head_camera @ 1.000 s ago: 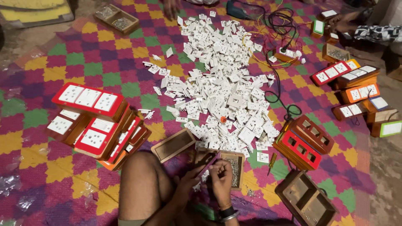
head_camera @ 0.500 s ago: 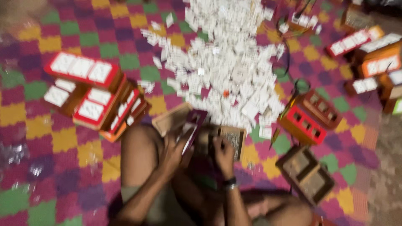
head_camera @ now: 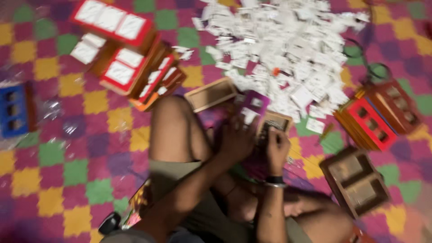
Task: The person sits on a mat and assembles electrical switch plates by inserting white switch modules into colored frames and securing them with screws. They handle multiple frames and switch modules, using a screwdriver to fasten the components together.
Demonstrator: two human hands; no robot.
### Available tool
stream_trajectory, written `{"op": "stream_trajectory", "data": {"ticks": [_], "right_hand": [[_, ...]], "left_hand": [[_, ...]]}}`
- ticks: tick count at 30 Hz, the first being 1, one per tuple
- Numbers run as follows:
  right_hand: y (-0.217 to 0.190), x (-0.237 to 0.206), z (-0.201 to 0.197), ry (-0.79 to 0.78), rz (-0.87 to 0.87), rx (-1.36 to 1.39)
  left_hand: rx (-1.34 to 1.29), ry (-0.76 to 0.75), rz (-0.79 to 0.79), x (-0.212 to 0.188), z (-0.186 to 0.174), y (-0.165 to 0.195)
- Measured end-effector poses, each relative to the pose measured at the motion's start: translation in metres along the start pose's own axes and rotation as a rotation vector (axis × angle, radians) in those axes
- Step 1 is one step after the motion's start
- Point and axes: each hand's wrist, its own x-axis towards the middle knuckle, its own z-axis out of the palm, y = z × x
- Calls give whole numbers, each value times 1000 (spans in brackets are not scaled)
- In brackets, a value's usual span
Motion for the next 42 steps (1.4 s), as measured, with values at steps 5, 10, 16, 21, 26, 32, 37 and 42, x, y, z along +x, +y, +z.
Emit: {"op": "stream_trajectory", "data": {"ticks": [5, 10, 16, 21, 26, 32, 37, 42], "right_hand": [[-11, -14, 42, -41, 53, 79], [-63, -24, 100, 15, 16, 9], [-135, 6, 175, -217, -169, -14], [-182, 23, 232, -432, -178, 85], [-222, -8, 228, -531, -255, 127], [-238, -40, 182, -518, -227, 87], [-217, -62, 134, -483, -127, 204], [-192, -70, 103, -510, -139, 261]], "left_hand": [[-159, -50, -9, -14, -17, -43], [-230, -48, 27, -11, -73, -98], [-442, 310, -231, -55, -149, -224], [-301, 242, -697, -138, -202, -349], [-45, -270, -834, -213, -209, -363], [198, -420, -735, -241, -202, -348], [-54, -87, -790, -264, -201, -321], [-340, -35, -961, -269, -187, -296]]}}
